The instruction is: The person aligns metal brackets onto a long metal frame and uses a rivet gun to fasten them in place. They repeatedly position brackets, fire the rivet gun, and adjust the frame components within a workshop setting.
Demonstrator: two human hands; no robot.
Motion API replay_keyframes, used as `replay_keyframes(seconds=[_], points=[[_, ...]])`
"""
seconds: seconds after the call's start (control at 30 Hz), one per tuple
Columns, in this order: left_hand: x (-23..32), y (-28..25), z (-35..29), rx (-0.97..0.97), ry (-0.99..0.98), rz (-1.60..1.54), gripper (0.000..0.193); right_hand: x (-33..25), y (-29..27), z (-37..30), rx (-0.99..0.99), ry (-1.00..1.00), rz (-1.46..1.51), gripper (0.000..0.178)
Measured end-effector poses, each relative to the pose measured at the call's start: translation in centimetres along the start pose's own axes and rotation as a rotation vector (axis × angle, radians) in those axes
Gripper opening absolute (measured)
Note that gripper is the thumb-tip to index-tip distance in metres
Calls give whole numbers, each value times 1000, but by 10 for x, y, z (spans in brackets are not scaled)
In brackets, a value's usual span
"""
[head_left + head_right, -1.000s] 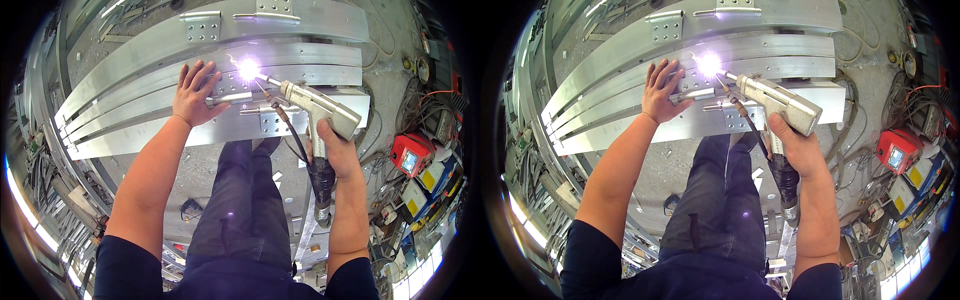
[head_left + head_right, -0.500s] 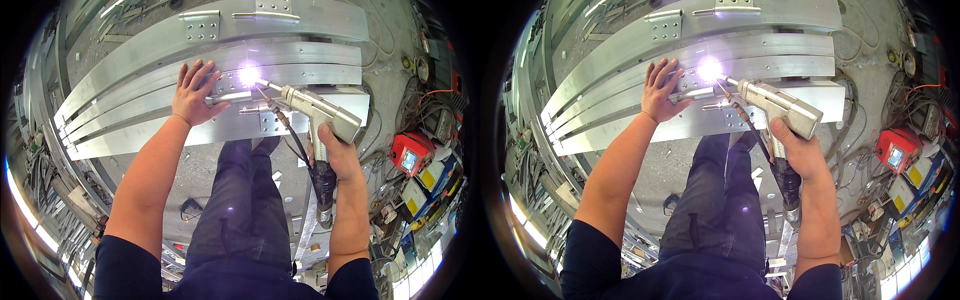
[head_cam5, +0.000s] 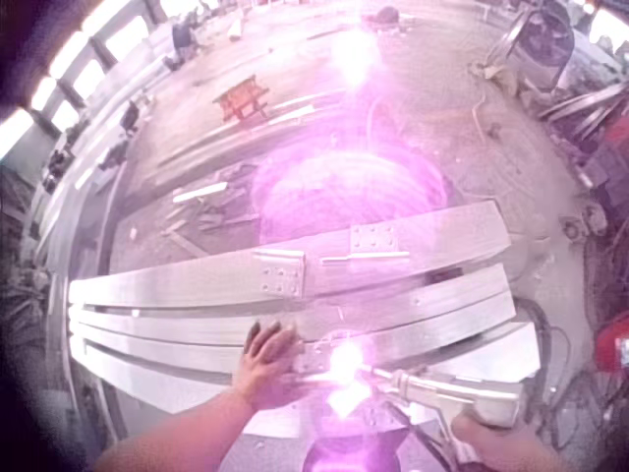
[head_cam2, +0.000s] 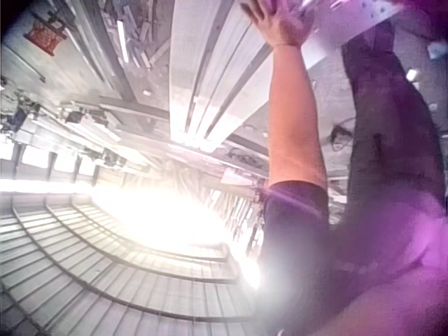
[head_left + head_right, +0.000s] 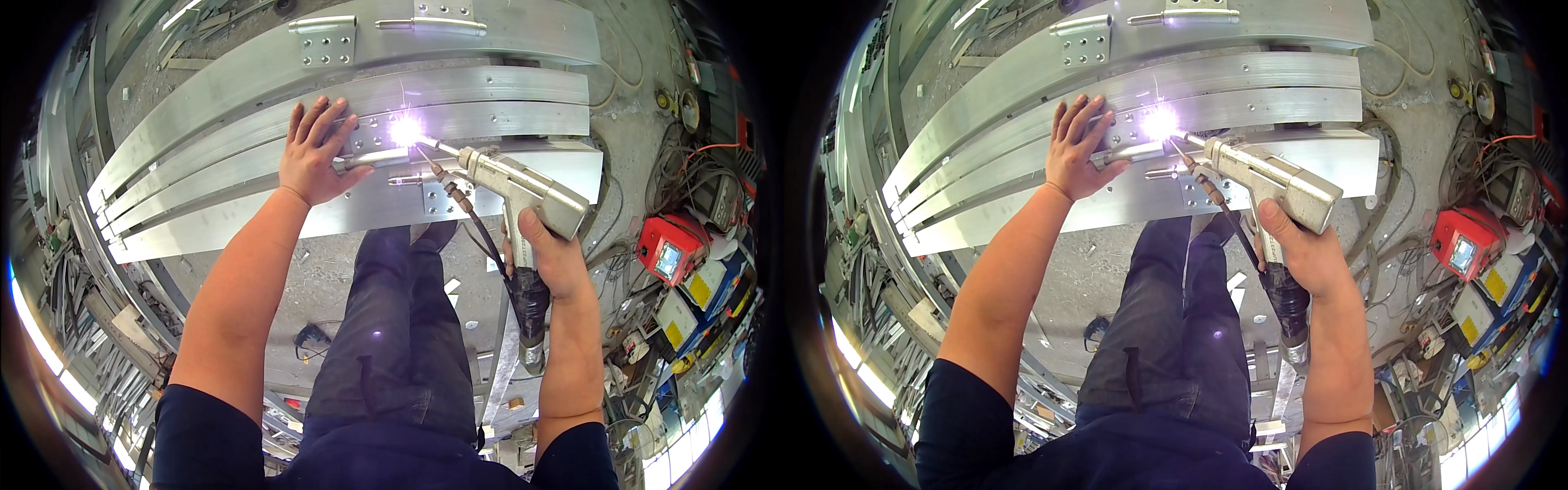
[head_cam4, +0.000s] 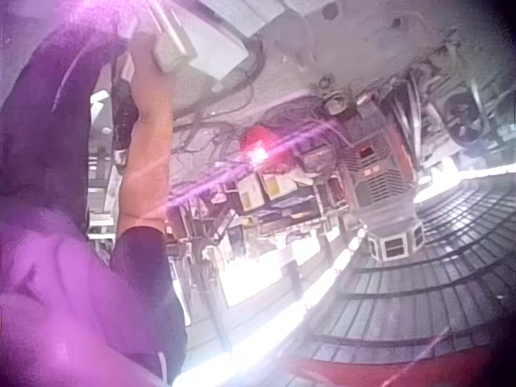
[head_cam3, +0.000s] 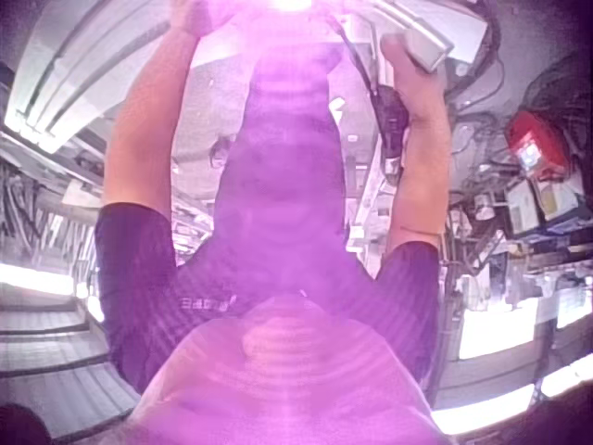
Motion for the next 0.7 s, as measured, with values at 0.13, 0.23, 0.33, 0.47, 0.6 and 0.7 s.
replay_keyframes(seconds=[0.13, 0.23, 0.33, 0.47, 0.6, 0.7], points=[[1, 1, 0, -13, 13, 1, 75, 1, -1, -3, 12, 7, 7, 52], [1, 1, -1, -11, 21, -2, 77, 3, -1, -5, 15, 11, -16, 52], [3, 1, -2, -8, 21, -4, 77, 5, -6, -12, 21, 61, -22, 46], [2, -1, -1, -7, 16, -15, 76, -1, -8, -44, 9, -107, 154, 55], [0, -3, 1, -13, 5, -10, 76, -10, -13, -70, -167, -224, 172, 73], [-4, -4, 1, -18, 19, -35, 77, -2, -9, -80, -78, -149, 153, 58]])
Point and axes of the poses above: each hand's wrist, its own z-axis towards the middle knuckle, its own y-axis out of the palm, x = y × z, the point moved 3 cm from there along z, towards the middle knuckle, and after that the axes turned 15 degrees about -x, right-handed, at the moved point
